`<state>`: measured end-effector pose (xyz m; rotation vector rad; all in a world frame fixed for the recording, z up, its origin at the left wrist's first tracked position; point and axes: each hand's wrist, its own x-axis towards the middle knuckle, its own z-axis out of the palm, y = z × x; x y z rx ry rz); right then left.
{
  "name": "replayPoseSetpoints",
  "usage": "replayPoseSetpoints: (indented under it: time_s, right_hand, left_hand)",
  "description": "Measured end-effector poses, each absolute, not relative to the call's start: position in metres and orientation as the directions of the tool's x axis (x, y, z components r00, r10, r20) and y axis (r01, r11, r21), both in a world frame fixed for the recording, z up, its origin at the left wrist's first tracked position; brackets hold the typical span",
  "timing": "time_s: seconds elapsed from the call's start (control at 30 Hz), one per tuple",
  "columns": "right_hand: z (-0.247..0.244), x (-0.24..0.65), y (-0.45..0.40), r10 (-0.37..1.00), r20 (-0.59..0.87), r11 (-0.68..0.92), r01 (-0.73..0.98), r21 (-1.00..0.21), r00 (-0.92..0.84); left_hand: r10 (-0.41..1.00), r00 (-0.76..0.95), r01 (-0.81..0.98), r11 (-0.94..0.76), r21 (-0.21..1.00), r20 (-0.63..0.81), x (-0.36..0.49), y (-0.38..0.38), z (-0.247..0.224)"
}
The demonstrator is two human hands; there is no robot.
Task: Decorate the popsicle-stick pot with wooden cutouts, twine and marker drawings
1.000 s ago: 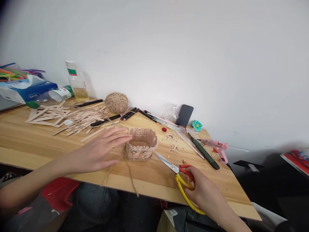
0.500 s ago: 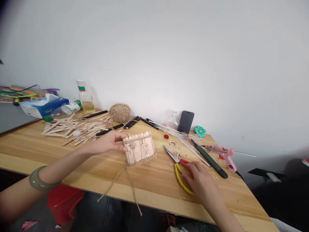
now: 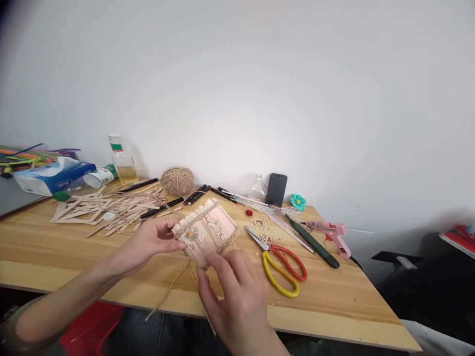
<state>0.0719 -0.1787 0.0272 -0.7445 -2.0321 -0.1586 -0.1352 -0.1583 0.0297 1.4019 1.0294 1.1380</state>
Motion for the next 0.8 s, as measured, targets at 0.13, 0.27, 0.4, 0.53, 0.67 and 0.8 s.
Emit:
replayPoseSetpoints:
  time_s: [0.13, 0.27, 0.4, 0.53, 0.67, 0.8]
  right_hand:
    - [0.02, 0.069, -0.175, 0.457, 0.818, 0.813, 0.537, -0.225, -0.35]
    - [0.021, 0.069, -0.175, 0.45, 0.828, 0.817, 0.53, -0.229, -0.335]
    - [0.027, 0.067, -0.177, 0.481, 0.836, 0.798, 0.527, -0.292, -0.266]
    - [0.028, 0.063, -0.179, 0.54, 0.824, 0.766, 0.505, -0.398, -0.169]
    - [0.024, 0.059, -0.18, 0.572, 0.81, 0.759, 0.457, -0.464, -0.127]
    - [0.019, 0.058, -0.178, 0.611, 0.781, 0.753, 0.395, -0.526, -0.125]
  left_hand:
    - [0.981, 0.18, -0.035, -0.069, 0.997, 0.074, -0.129, -0.168, 0.033]
    - [0.983, 0.162, -0.127, -0.06, 0.99, 0.081, -0.123, -0.174, 0.034]
    - [0.987, 0.126, -0.2, -0.073, 0.977, 0.099, -0.119, -0.177, 0.03]
    - [0.994, 0.064, -0.269, -0.072, 0.961, 0.092, -0.114, -0.183, 0.028]
    - [0.996, 0.012, -0.29, -0.085, 0.953, 0.092, -0.109, -0.189, 0.03]
    - [0.994, -0.01, -0.304, -0.105, 0.947, 0.107, -0.106, -0.193, 0.031]
